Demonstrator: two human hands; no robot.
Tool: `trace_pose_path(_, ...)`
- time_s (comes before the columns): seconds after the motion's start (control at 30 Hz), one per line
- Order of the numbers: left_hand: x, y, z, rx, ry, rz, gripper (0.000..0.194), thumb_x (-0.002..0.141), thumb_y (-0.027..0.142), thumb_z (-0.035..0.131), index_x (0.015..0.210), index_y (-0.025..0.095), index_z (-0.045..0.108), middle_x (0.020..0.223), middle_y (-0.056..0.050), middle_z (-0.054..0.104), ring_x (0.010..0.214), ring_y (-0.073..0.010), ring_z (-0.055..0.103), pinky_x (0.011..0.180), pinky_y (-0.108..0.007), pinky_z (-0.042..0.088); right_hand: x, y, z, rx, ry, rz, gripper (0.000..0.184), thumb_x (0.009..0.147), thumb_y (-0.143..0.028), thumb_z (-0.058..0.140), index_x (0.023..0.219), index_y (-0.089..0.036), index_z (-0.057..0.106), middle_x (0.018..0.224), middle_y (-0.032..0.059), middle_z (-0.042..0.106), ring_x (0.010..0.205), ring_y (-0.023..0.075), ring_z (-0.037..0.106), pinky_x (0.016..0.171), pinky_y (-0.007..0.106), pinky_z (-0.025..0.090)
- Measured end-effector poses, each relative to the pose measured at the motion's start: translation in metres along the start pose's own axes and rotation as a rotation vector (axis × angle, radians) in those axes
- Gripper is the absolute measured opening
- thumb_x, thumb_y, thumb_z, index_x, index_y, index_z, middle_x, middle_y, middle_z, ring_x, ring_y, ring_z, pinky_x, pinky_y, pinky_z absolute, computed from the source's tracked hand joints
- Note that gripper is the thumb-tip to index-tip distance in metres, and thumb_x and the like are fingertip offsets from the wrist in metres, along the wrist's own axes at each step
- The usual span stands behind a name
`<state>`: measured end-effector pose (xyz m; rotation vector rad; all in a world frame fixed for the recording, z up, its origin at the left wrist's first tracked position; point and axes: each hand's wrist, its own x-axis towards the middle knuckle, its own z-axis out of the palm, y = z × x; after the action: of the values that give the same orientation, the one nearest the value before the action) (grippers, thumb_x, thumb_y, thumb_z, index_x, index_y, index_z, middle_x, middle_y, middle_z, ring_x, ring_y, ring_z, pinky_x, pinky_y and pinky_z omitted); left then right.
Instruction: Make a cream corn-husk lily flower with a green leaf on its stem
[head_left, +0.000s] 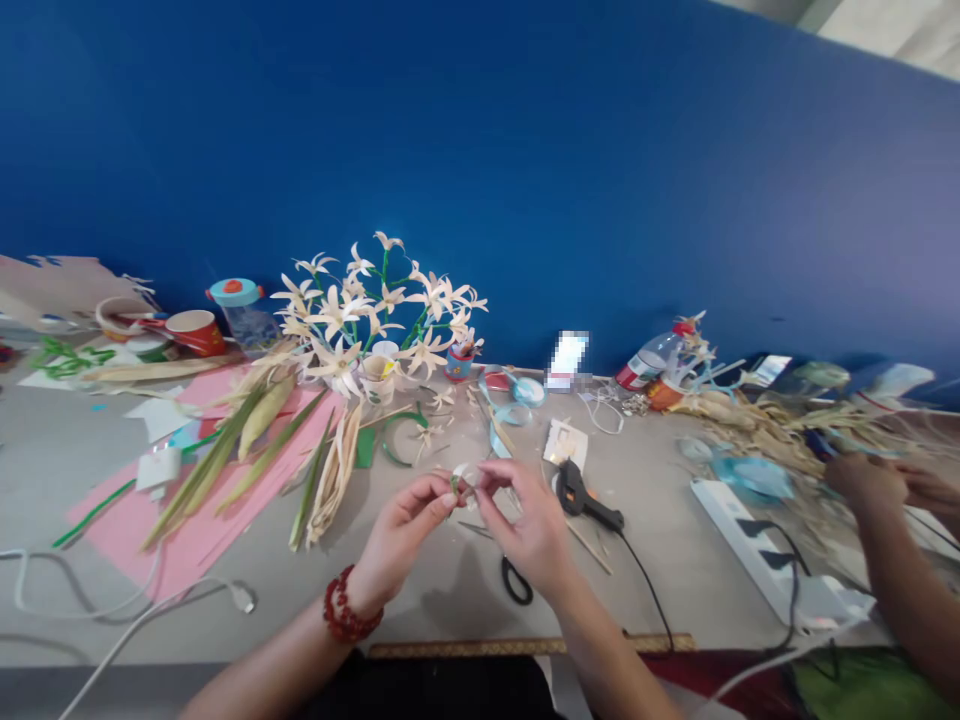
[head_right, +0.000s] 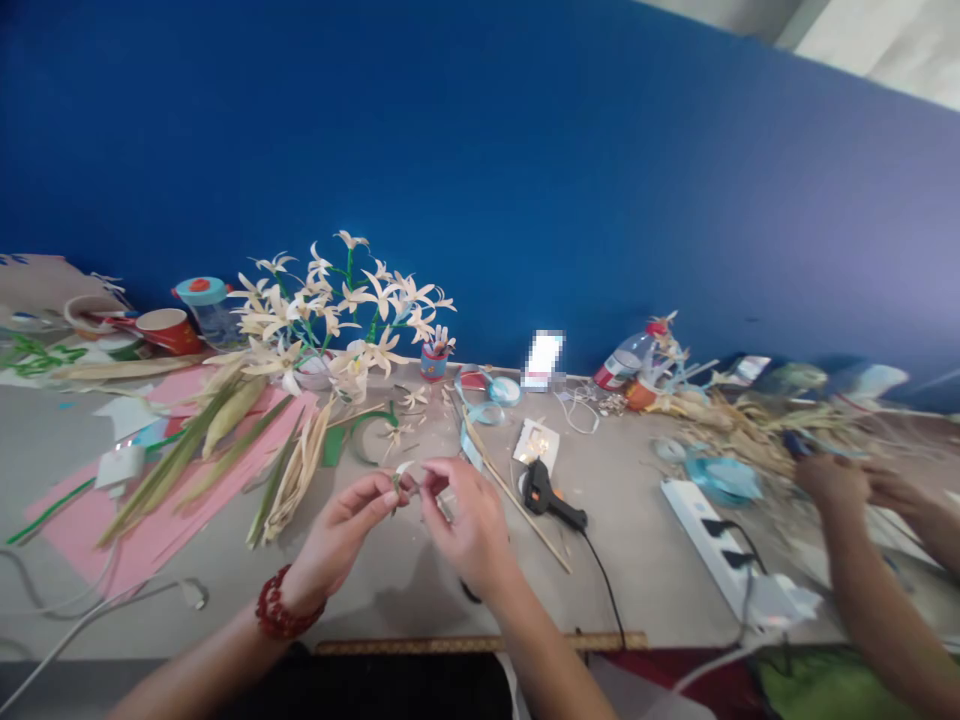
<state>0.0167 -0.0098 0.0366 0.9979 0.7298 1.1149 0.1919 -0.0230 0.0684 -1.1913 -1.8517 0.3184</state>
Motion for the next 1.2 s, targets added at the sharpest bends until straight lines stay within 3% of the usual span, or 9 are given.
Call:
trace_pose_path(0.27,-0.007,-0.004,0.003,-0.107,0.031,-0.036,0.014,0.087,0.030,0.069,0.082,0.017,0.067,0.088,-0.004,0.068,0.087,-0.0166,0.057,0.085,-0.027,0.044,-0.007,-0.006,0.006,0.298,0.002,0.141,0.021,0.089,-0.020,0.061,0.110,-0.022,0.059,0.094,0.0041,0.067,0.077,0.0159,0.066,0.074,0.031,0.055)
trace_pose_path(0.37,-0.010,-0.002,0.005,-0.109,0.038,-0.028,0.015,0.087,0.030,0.068,0.081,0.017,0.066,0.089,-0.004,0.067,0.088,-0.0169,0.057,0.085,-0.027,0.043,-0.008,-0.010,0.005,0.324,-0.012,0.102,0.006,0.089,-0.019,0.061,0.094,-0.021,0.064,0.088,0.0042,0.065,0.078,0.0171,0.064,0.071,0.031,0.053)
trace_pose_path(0.43,-0.011,0.000,0.006,-0.099,0.034,-0.026,0.016,0.087,0.030,0.068,0.080,0.017,0.066,0.089,-0.005,0.067,0.088,-0.0175,0.057,0.085,-0.028,0.043,-0.009,-0.012,0.004,0.327,0.016,0.073,0.006,0.089,-0.019,0.060,0.087,-0.021,0.066,0.085,0.0043,0.065,0.080,0.0183,0.063,0.071,0.031,0.052)
trace_pose_path(0.73,-0.009,-0.005,0.013,-0.044,0.054,-0.037,0.017,0.086,0.032,0.068,0.077,0.018,0.067,0.081,-0.003,0.065,0.084,-0.0174,0.056,0.080,-0.027,0.042,-0.020,-0.003,0.006,0.478,0.104,0.160,0.007,0.090,-0.018,0.060,0.091,-0.022,0.065,0.085,0.0046,0.066,0.081,0.0193,0.064,0.071,0.032,0.052)
trace_pose_path(1.0,-0.008,-0.007,0.014,-0.018,0.021,-0.071,0.018,0.087,0.031,0.066,0.076,0.017,0.065,0.080,-0.004,0.068,0.083,-0.0190,0.059,0.080,-0.029,0.042,-0.005,0.001,-0.003,0.340,0.129,0.043,0.012,0.087,-0.014,0.062,0.090,-0.024,0.067,0.086,0.0038,0.066,0.087,0.0205,0.063,0.080,0.035,0.051)
trace_pose_path(1.2,-0.007,-0.003,0.015,-0.049,0.011,-0.098,0.017,0.088,0.030,0.066,0.076,0.017,0.065,0.082,-0.005,0.070,0.085,-0.0201,0.059,0.082,-0.030,0.041,0.001,-0.001,-0.001,0.299,0.144,0.027,0.011,0.088,-0.016,0.060,0.088,-0.025,0.066,0.084,0.0035,0.066,0.084,0.0210,0.064,0.077,0.036,0.052)
